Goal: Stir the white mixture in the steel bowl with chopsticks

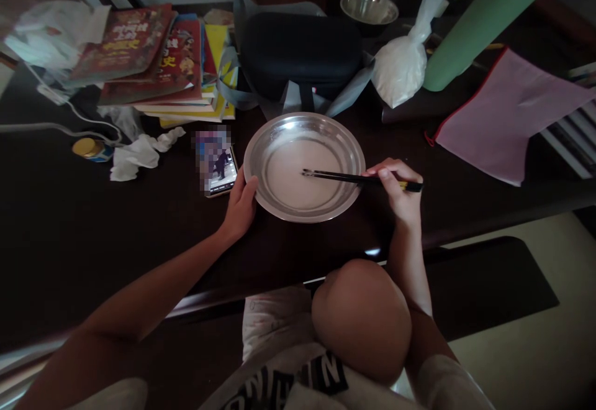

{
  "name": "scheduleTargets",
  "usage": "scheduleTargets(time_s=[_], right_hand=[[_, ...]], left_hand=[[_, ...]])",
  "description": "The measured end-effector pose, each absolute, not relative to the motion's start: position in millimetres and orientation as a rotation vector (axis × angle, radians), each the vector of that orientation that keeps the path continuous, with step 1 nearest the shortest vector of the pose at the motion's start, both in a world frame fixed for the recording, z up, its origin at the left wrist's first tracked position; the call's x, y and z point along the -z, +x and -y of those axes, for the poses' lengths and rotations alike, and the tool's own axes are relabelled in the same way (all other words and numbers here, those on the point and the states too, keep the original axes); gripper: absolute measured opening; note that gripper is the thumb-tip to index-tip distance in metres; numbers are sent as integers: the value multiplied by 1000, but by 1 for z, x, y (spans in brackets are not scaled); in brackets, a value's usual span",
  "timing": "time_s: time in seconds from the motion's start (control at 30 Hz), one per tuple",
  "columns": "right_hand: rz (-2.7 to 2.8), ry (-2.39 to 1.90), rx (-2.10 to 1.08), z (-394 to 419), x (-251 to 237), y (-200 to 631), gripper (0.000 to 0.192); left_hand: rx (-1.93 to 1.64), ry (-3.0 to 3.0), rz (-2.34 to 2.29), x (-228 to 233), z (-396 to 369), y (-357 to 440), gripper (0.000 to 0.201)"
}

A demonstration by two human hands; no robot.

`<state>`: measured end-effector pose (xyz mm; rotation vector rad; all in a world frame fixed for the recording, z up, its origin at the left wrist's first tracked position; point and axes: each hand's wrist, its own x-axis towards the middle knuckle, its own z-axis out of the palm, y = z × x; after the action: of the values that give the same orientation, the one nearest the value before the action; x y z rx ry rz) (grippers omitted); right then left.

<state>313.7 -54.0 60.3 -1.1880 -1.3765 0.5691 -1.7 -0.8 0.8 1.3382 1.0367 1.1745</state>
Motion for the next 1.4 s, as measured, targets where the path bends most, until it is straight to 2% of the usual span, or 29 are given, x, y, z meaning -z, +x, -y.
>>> scheduleTargets(time_s=[0.5,0.7,0.87,1.03,1.2,1.4], right_hand=[[1426,-1143,-659,55,-61,313,18],[1328,-1143,-591,55,-60,314,19],[1463,-1169,-632,55,-61,314,17],[1304,-1154,-614,55,-60,314,21],[1439,-1153,-631,55,-60,314,16],[1347,-1149,-640,55,-61,313,22]], left_hand=[[-1186,1332,-1072,-2,0,-1,56],[-1182,1395,-1074,0,0,-2,53],[-1181,1364,-1068,1,0,-2,53],[-1192,1413,-1088,2,-1,-2,53],[-1194,1454,-1092,1,0,-2,56],[-1199,1503,-1087,0,0,-1,58]])
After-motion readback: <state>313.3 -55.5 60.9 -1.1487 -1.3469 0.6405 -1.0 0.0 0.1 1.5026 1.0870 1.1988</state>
